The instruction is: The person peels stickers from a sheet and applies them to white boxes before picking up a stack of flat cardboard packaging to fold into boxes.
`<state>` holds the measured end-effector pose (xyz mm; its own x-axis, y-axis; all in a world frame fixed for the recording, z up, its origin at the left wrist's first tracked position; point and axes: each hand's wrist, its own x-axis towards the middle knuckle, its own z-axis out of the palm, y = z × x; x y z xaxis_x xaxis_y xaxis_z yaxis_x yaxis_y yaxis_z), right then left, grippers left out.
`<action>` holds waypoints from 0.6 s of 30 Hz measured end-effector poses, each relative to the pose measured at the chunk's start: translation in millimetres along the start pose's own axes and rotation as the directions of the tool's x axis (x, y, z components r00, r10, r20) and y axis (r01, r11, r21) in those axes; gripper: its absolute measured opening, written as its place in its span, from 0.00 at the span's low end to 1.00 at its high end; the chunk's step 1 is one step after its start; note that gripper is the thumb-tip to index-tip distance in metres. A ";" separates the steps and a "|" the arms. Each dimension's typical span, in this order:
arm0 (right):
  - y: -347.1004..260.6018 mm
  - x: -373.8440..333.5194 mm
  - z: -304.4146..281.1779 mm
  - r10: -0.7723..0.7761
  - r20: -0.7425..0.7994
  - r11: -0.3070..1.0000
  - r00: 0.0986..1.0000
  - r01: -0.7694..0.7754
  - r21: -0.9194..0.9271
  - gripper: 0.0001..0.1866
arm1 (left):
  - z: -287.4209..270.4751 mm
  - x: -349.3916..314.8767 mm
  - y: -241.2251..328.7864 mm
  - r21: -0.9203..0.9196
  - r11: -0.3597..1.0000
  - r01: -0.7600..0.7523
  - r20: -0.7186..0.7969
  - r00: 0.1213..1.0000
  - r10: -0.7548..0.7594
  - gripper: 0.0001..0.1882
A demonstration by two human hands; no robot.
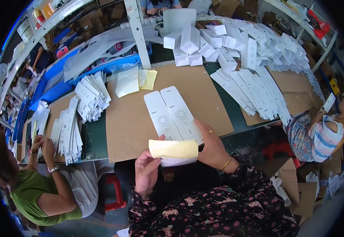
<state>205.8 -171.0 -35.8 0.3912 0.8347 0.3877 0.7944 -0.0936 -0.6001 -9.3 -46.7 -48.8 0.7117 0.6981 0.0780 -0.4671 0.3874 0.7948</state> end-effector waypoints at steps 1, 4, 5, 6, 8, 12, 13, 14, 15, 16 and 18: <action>0.2 0.9 -2.2 0.043 -0.005 0.999 0.999 -0.043 -0.013 0.45 | 0.7 0.4 -0.2 -0.041 0.999 0.021 -0.018 1.000 -0.022 0.09; -4.0 -1.7 -15.8 0.149 0.079 0.988 0.986 -0.144 -0.063 0.43 | -4.4 -1.5 -5.4 -0.090 0.995 0.031 -0.068 0.997 -0.037 0.09; -4.0 -1.5 -20.0 0.211 0.125 0.975 0.969 -0.200 -0.091 0.42 | -6.5 -2.1 -7.0 -0.102 0.994 0.033 -0.107 0.993 -0.044 0.08; -1.2 0.3 -23.6 0.204 0.122 0.977 0.971 -0.194 -0.091 0.42 | -9.2 -1.4 -8.9 -0.114 0.993 0.035 -0.146 0.988 -0.052 0.08; 7.4 6.2 -32.8 0.287 0.129 0.955 0.949 -0.294 0.042 0.35 | -14.4 1.6 -13.1 -0.094 0.996 0.006 -0.155 0.988 -0.020 0.07; 49.8 12.4 -50.7 0.379 0.070 0.797 0.923 -0.363 0.483 0.25 | -12.8 9.4 -14.6 -0.064 0.998 -0.029 -0.178 0.984 0.017 0.06; 56.0 20.1 -57.7 0.380 0.069 0.797 0.923 -0.364 0.482 0.25 | -13.3 11.3 -13.9 -0.067 0.997 -0.033 -0.196 0.980 0.019 0.06; 58.4 33.6 -64.0 0.472 0.086 0.626 0.877 -0.402 0.668 0.24 | -16.1 10.4 -13.0 -0.066 0.997 -0.038 -0.223 0.975 0.023 0.06; 59.8 47.7 -76.0 0.561 0.114 0.425 0.820 -0.403 0.811 0.23 | -17.2 12.1 -14.3 -0.071 0.997 -0.034 -0.219 0.976 0.018 0.06; 62.4 63.6 -89.6 0.571 0.124 0.387 0.811 -0.400 0.831 0.24 | -18.6 14.5 -15.8 -0.070 0.997 -0.033 -0.235 0.972 0.016 0.06; 63.3 97.7 -108.5 0.594 0.088 0.379 0.800 -0.375 0.846 0.26 | -23.8 17.4 -18.4 -0.060 0.998 -0.037 -0.280 0.960 0.019 0.06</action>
<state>344.7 -154.3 40.0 0.7438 0.6596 -0.1082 -0.2383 0.1104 -0.9649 -0.8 -27.4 -76.5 0.5276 0.8458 -0.0789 -0.5233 0.3968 0.7541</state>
